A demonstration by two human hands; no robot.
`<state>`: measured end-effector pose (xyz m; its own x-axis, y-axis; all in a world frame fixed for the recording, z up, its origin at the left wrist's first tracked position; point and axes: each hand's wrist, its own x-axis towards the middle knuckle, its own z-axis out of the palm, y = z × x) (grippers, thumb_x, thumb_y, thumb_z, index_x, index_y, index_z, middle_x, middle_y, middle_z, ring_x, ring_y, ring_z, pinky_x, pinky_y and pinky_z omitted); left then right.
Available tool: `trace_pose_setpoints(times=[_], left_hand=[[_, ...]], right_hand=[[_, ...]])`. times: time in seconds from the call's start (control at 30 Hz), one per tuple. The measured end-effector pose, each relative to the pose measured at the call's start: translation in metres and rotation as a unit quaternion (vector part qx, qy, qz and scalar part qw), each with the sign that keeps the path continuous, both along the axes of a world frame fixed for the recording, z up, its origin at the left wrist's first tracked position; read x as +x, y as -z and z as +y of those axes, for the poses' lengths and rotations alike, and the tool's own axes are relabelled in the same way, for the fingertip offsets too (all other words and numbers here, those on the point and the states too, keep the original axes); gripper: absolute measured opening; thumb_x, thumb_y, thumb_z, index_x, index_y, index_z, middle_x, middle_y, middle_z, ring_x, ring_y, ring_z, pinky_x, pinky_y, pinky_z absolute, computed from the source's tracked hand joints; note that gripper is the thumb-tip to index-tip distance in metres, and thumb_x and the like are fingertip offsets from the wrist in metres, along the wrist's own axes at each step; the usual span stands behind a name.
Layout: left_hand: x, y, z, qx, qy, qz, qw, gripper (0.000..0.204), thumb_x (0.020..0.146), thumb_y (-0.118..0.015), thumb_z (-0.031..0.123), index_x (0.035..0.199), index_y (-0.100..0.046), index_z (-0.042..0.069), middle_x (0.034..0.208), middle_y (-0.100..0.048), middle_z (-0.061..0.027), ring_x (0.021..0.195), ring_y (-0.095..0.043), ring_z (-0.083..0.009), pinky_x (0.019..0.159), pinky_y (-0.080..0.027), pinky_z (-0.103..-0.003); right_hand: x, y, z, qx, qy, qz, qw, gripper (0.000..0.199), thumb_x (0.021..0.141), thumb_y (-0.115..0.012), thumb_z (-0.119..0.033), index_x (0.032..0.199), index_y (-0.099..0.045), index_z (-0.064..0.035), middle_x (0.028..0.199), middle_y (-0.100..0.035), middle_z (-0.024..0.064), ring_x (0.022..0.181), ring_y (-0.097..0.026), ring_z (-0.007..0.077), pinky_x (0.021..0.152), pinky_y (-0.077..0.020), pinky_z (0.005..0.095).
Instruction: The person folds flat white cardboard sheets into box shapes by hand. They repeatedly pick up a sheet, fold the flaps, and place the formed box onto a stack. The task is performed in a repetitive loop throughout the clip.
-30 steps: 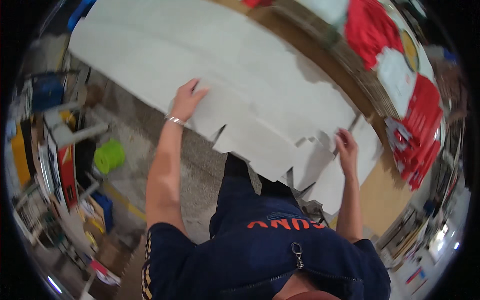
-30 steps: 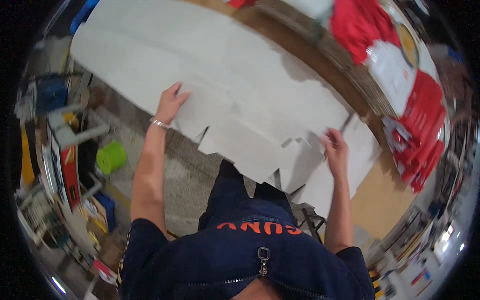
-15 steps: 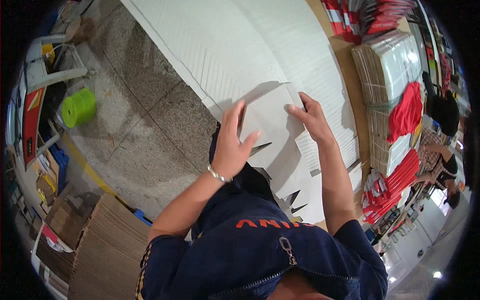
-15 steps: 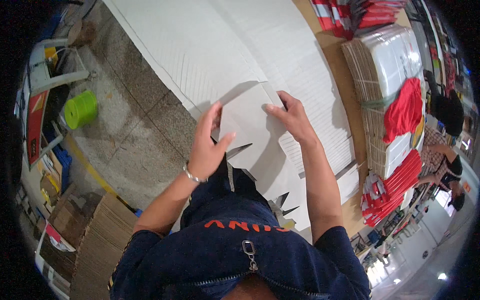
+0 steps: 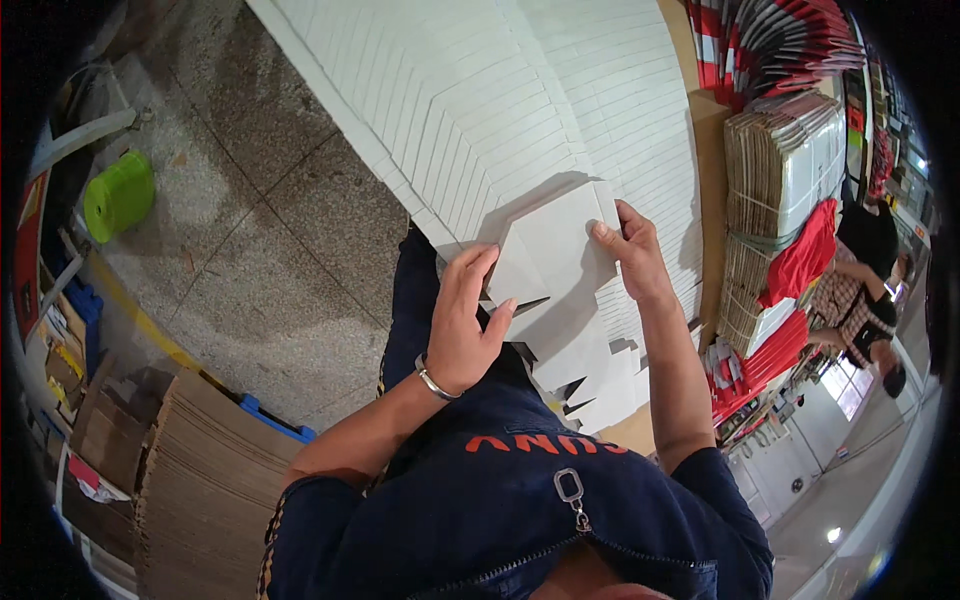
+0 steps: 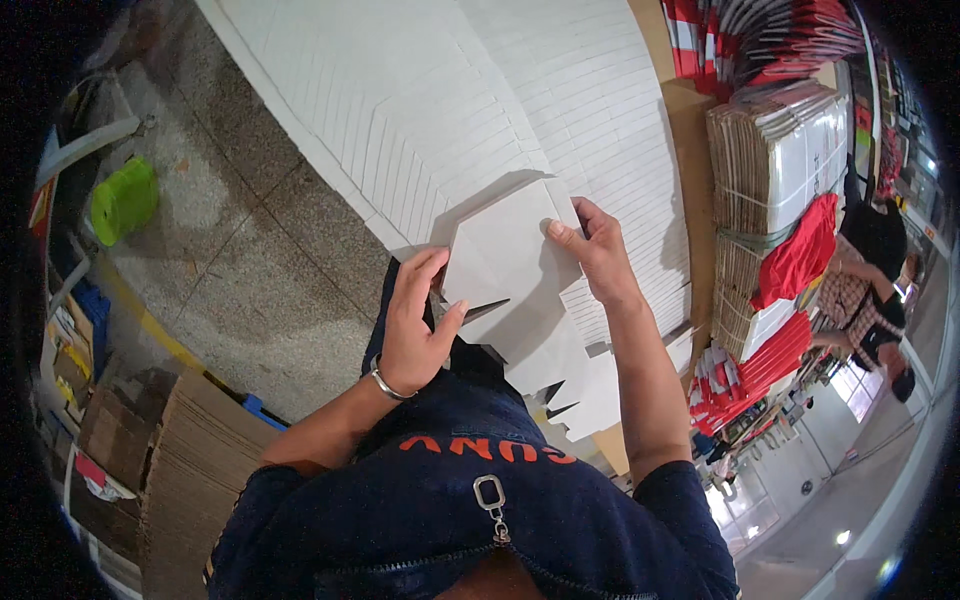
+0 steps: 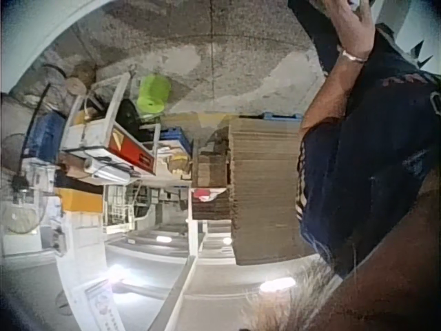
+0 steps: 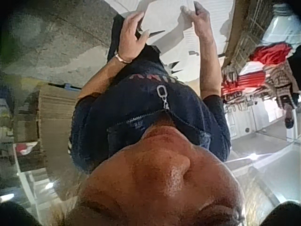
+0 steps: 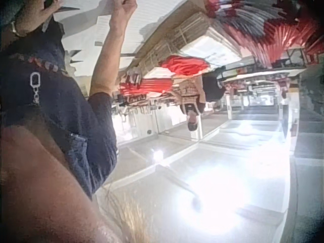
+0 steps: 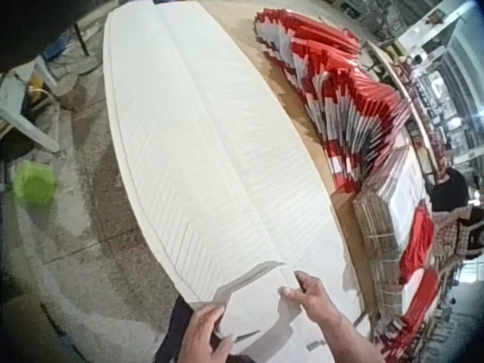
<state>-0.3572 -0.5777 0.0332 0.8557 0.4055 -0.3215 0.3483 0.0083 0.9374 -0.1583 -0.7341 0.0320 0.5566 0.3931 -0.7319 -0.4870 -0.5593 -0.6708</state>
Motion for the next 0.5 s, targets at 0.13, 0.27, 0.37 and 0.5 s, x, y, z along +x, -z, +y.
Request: trace_pose_setpoints(times=[0.13,0.27,0.37,0.5], left_hand=[[0.002,-0.005,0.007,0.006,0.029,0.008,1.000,0.059,0.077,-0.065,0.004,0.131,-0.042,-0.002,0.128,-0.044,-0.0197,0.113,-0.049,-0.0321,0.096,-0.041,-0.037],[0.012,-0.007,0.018,0.081,0.080,0.015,0.993,0.060,0.079,-0.065,0.007,0.133,-0.041,-0.002,0.130,-0.043,-0.0205,0.117,-0.046,-0.0340,0.099,-0.038,-0.039],[0.046,-0.021,0.020,0.226,0.144,-0.020,0.963,0.060,0.082,-0.063,0.013,0.135,-0.040,-0.002,0.134,-0.042,-0.0216,0.122,-0.042,-0.0373,0.103,-0.034,-0.042],[0.099,-0.013,0.006,0.290,0.235,-0.032,0.927,0.058,0.085,-0.062,0.019,0.134,-0.041,-0.002,0.132,-0.046,-0.0217,0.121,-0.043,-0.0370,0.102,-0.035,-0.042]], right_hand=[[0.002,0.001,0.001,-0.001,0.003,0.006,1.000,0.048,0.077,-0.075,-0.033,0.108,-0.060,0.0024,0.091,-0.063,0.0076,0.083,-0.058,0.0131,0.075,-0.0457,0.0269],[0.003,0.001,-0.001,-0.002,-0.009,0.009,1.000,0.048,0.078,-0.074,-0.032,0.109,-0.060,0.0019,0.091,-0.063,0.0055,0.084,-0.056,0.0114,0.075,-0.0451,0.0267],[0.004,-0.008,-0.003,0.009,-0.025,-0.018,0.999,0.044,0.079,-0.073,-0.030,0.109,-0.062,0.0003,0.093,-0.063,0.0033,0.083,-0.055,0.0097,0.073,-0.0456,0.0272],[0.001,0.016,-0.022,0.082,-0.032,-0.103,0.991,0.041,0.081,-0.071,-0.030,0.107,-0.062,0.0009,0.094,-0.064,0.0056,0.085,-0.056,0.0116,0.074,-0.0471,0.0292]])
